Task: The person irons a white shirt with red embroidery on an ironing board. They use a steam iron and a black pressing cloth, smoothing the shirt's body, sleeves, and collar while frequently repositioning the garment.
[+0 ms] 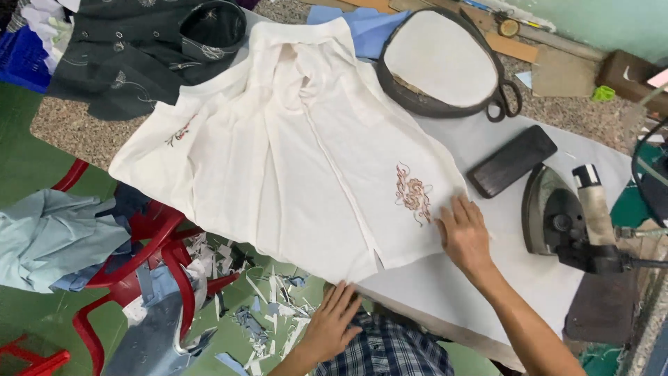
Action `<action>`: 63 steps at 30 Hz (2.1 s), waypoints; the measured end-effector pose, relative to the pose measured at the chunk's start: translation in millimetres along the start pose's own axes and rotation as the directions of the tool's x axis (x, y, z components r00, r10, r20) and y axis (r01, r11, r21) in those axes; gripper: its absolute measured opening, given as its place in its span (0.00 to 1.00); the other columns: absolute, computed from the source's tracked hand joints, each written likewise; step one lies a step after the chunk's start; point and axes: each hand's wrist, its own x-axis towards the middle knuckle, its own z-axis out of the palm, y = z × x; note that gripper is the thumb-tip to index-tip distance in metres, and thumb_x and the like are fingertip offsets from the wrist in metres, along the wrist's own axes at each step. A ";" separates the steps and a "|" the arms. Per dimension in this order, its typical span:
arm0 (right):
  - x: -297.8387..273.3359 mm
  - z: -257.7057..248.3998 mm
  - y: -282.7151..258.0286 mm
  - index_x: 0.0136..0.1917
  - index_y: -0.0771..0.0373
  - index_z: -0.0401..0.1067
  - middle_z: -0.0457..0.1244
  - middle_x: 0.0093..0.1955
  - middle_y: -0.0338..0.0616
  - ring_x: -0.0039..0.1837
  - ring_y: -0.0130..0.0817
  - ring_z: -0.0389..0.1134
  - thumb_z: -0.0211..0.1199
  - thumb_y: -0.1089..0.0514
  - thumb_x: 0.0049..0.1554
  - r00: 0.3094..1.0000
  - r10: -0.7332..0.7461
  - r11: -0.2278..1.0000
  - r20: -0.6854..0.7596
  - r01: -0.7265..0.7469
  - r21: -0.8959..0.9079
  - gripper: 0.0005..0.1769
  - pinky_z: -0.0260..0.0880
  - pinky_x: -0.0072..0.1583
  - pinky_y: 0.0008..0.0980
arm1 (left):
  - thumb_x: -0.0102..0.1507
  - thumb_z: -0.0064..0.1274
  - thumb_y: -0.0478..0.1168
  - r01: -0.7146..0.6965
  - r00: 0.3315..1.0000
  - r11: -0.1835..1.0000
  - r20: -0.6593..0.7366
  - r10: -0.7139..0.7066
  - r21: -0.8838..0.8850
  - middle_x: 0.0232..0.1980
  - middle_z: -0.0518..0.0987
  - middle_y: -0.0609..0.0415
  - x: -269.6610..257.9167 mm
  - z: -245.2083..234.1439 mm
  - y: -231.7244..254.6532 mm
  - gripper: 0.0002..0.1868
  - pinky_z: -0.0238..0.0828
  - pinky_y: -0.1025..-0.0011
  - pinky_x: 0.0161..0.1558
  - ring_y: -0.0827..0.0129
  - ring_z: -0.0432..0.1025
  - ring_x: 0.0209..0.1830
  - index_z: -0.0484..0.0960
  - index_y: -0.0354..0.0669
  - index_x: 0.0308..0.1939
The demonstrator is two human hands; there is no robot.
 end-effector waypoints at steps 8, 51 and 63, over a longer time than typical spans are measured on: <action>-28.3 -225.9 -102.7 0.35 0.57 0.54 0.57 0.34 0.39 0.33 0.32 0.61 0.45 0.60 0.71 0.627 -0.778 0.241 0.046 0.230 0.943 0.20 0.64 0.38 0.35 | 0.68 0.59 0.40 -0.354 0.920 0.800 -0.333 0.206 -0.484 0.44 0.86 0.51 -35.2 -42.0 9.2 0.08 0.80 0.75 0.40 0.66 0.79 0.39 0.85 0.40 0.46; -111.3 -96.4 137.6 0.72 0.76 0.67 0.61 0.70 0.71 0.66 0.60 0.67 0.71 0.52 0.50 0.864 0.476 0.844 0.167 -0.395 -0.361 0.42 0.64 0.66 0.48 | 0.62 0.60 0.54 -0.069 0.964 0.932 -0.264 -0.030 -0.356 0.59 0.71 0.34 411.8 4.4 105.4 0.35 0.59 0.51 0.64 0.45 0.65 0.62 0.73 0.32 0.65; -107.7 -112.5 135.3 0.76 0.63 0.64 0.69 0.57 0.55 0.59 0.53 0.72 0.59 0.33 0.59 0.573 0.690 0.691 0.442 -0.703 -0.168 0.42 0.73 0.55 0.46 | 0.65 0.56 0.52 -0.056 0.993 0.850 -0.116 -0.006 -0.524 0.56 0.70 0.34 355.1 -80.6 22.8 0.37 0.64 0.57 0.59 0.45 0.65 0.58 0.67 0.42 0.74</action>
